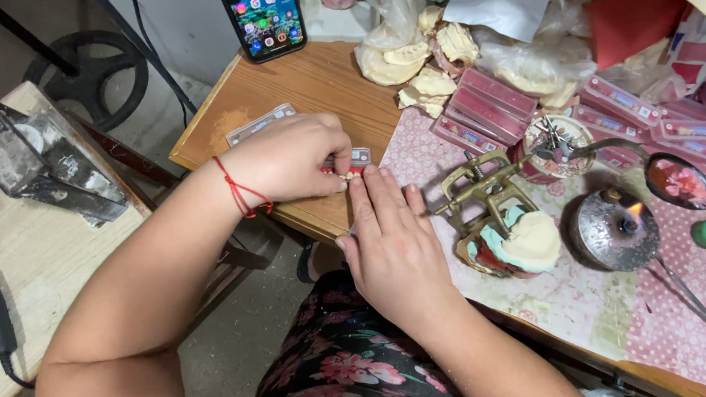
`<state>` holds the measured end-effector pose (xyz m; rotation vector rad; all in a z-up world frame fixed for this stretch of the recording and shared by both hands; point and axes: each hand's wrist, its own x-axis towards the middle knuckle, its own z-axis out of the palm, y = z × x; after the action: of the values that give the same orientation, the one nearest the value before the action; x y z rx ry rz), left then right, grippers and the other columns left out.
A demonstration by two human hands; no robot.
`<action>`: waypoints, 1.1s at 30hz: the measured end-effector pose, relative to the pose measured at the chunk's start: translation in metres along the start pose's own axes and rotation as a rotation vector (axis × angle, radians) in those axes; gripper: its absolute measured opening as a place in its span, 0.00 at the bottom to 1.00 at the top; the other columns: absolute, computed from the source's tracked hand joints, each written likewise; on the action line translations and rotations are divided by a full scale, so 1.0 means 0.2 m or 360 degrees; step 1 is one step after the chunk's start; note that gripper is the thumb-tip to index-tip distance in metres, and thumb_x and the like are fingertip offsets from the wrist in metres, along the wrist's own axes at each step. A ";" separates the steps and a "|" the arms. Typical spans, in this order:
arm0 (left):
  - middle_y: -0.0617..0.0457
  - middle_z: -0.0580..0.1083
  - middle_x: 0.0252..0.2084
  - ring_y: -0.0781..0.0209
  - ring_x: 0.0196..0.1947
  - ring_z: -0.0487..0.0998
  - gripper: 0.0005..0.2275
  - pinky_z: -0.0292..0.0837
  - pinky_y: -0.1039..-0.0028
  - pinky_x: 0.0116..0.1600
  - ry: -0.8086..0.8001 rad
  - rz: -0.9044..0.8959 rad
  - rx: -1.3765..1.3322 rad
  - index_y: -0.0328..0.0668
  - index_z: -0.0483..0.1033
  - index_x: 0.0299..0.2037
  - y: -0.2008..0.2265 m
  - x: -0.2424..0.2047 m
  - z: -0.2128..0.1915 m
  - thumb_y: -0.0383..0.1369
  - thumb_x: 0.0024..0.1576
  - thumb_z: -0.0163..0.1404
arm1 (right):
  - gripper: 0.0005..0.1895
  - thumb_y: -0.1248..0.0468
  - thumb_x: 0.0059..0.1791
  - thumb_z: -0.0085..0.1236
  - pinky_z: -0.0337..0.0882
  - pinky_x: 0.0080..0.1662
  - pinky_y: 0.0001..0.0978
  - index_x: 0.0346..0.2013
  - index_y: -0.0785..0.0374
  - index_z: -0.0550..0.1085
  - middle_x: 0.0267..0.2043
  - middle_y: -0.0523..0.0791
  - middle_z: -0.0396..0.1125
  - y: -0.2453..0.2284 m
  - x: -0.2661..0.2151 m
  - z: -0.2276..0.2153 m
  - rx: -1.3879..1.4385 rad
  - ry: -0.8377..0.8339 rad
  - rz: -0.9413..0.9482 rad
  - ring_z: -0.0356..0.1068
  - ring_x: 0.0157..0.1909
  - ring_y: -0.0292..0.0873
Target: Waxing and sculpting a dental prosthesis model and positioning teeth using a heated tool
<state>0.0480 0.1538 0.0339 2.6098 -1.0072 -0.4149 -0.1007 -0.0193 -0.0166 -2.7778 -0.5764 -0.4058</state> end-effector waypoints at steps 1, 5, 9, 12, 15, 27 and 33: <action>0.48 0.77 0.40 0.39 0.48 0.79 0.07 0.73 0.54 0.56 -0.0010 0.0021 0.0005 0.51 0.81 0.31 0.00 0.02 0.00 0.40 0.49 0.60 | 0.39 0.51 0.53 0.54 0.48 0.73 0.56 0.74 0.68 0.58 0.75 0.58 0.53 0.00 0.00 0.00 -0.0004 0.0004 0.0020 0.51 0.78 0.57; 0.48 0.75 0.40 0.39 0.48 0.79 0.06 0.75 0.52 0.52 0.0089 0.0074 0.0031 0.53 0.79 0.32 -0.01 0.07 -0.01 0.40 0.51 0.58 | 0.42 0.48 0.51 0.57 0.47 0.73 0.58 0.72 0.71 0.59 0.76 0.61 0.50 -0.01 0.01 -0.04 -0.0034 0.0023 0.0065 0.46 0.80 0.61; 0.49 0.75 0.40 0.39 0.48 0.79 0.06 0.75 0.51 0.52 0.0213 0.0117 0.0035 0.52 0.78 0.33 -0.03 0.11 0.01 0.40 0.51 0.59 | 0.43 0.48 0.52 0.57 0.45 0.73 0.60 0.73 0.72 0.58 0.78 0.62 0.47 0.00 0.01 -0.02 -0.0056 0.0055 0.0035 0.41 0.81 0.64; 0.48 0.74 0.38 0.39 0.47 0.79 0.06 0.75 0.51 0.51 0.0344 0.0176 -0.0057 0.51 0.77 0.32 -0.04 0.09 0.03 0.39 0.50 0.59 | 0.42 0.50 0.51 0.58 0.45 0.72 0.63 0.72 0.73 0.58 0.78 0.63 0.47 0.00 0.00 -0.03 0.0010 0.0058 0.0024 0.40 0.80 0.66; 0.49 0.73 0.39 0.40 0.48 0.78 0.07 0.75 0.52 0.51 0.0598 0.0239 -0.0152 0.52 0.75 0.33 0.00 -0.04 0.06 0.39 0.50 0.59 | 0.35 0.52 0.53 0.57 0.50 0.72 0.58 0.70 0.69 0.64 0.73 0.58 0.56 0.03 -0.03 -0.04 0.0098 0.0242 -0.0005 0.49 0.78 0.62; 0.55 0.70 0.33 0.57 0.33 0.71 0.04 0.67 0.67 0.42 0.1331 0.0390 -0.0611 0.46 0.73 0.33 0.45 -0.95 0.47 0.28 0.55 0.56 | 0.13 0.56 0.57 0.50 0.70 0.47 0.32 0.37 0.61 0.76 0.38 0.42 0.72 -0.22 -0.22 -0.12 0.1802 -0.0343 -0.0197 0.71 0.40 0.39; 0.56 0.77 0.34 0.58 0.35 0.77 0.06 0.72 0.69 0.44 0.1383 0.0174 -0.0756 0.46 0.78 0.35 0.48 -1.23 0.66 0.35 0.62 0.55 | 0.15 0.56 0.56 0.52 0.70 0.40 0.27 0.28 0.60 0.75 0.28 0.41 0.71 -0.37 -0.33 -0.02 0.1965 -0.0606 -0.0243 0.71 0.32 0.35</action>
<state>-0.2330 0.2308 -0.0112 1.9528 -0.6259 0.4373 -0.1906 0.0223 -0.0178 -1.6027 -0.7640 0.3763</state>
